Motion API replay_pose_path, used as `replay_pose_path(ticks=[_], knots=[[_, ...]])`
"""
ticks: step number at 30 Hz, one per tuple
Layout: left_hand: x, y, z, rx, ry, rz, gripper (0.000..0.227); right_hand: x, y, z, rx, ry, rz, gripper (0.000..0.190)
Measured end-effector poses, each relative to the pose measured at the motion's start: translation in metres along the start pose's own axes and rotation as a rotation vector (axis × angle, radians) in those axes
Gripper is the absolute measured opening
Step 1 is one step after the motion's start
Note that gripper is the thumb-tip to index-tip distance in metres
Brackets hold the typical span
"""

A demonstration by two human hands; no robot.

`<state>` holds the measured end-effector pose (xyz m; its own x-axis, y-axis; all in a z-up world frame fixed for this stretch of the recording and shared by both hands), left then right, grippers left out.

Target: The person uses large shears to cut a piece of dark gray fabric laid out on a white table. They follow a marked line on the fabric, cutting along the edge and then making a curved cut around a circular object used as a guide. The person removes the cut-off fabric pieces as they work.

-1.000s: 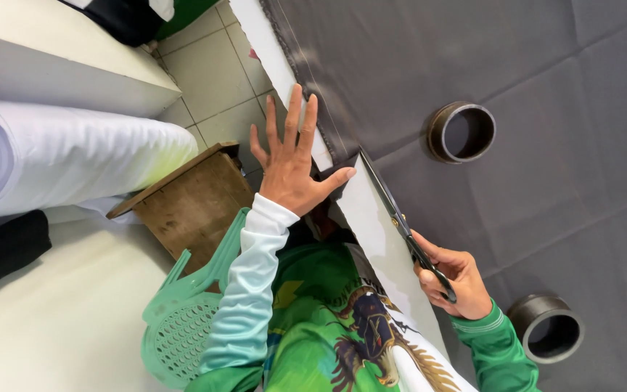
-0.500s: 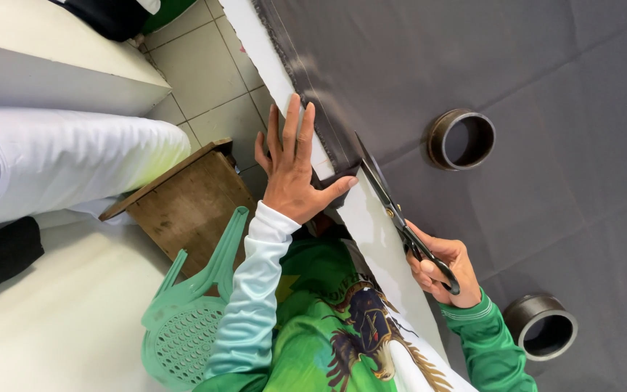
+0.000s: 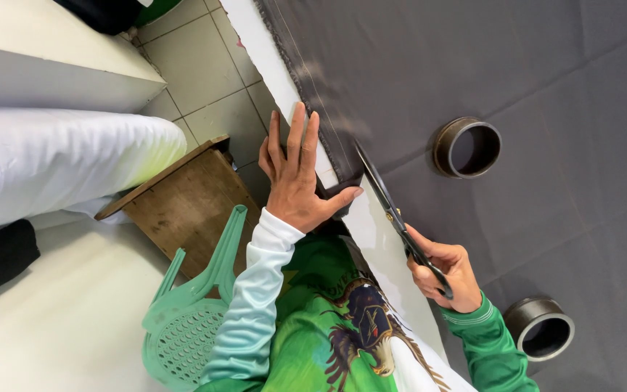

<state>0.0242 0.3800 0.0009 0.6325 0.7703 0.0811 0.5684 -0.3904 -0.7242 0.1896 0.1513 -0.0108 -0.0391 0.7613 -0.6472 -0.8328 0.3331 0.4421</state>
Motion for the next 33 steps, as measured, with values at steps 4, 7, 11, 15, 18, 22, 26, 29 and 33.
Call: replay_pose_path(ticks=[4, 7, 11, 15, 18, 22, 26, 29, 33], knots=[[0.001, 0.0, -0.001, 0.023, 0.004, -0.01, 0.12, 0.008, 0.005, 0.013, -0.015, -0.011, -0.043, 0.078], [0.0, 0.0, 0.0, 0.027, -0.002, -0.011, 0.119, 0.017, 0.007, 0.012, 0.006, -0.001, -0.056, 0.079], [0.0, 0.0, 0.001, 0.032, 0.003, -0.02, 0.12, 0.025, 0.013, 0.016, 0.008, -0.024, -0.023, 0.077], [0.0, 0.0, 0.001, 0.029, 0.005, -0.017, 0.123, 0.028, 0.014, 0.011, -0.004, -0.004, 0.026, 0.076], [0.001, -0.001, 0.001, 0.008, 0.012, -0.016, 0.123, 0.029, 0.015, 0.014, -0.036, 0.026, 0.011, 0.076], [0.002, 0.001, 0.002, 0.013, 0.013, -0.005, 0.124, 0.029, 0.016, 0.019, -0.049, 0.043, -0.034, 0.075], [0.0, -0.002, 0.002, 0.015, 0.013, -0.011, 0.121, 0.039, 0.022, 0.029, 0.007, -0.003, -0.043, 0.076], [0.003, -0.001, 0.003, -0.02, 0.015, -0.007, 0.119, 0.049, 0.024, 0.032, 0.009, -0.018, -0.034, 0.075], [0.004, 0.004, 0.005, -0.179, 0.031, -0.047, 0.126, 0.058, 0.03, 0.039, 0.065, -0.158, 0.065, 0.065]])
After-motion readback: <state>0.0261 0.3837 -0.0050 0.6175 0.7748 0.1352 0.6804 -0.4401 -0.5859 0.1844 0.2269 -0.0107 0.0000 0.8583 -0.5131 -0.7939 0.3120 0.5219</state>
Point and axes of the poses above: each hand's wrist, its own x-axis towards the middle knuckle, its own y-axis out of the palm, z = x × y, the point moved 10 cm from there along x, towards the middle knuckle, and after that the axes turned 8 degrees about y, right-handed, at the moved point
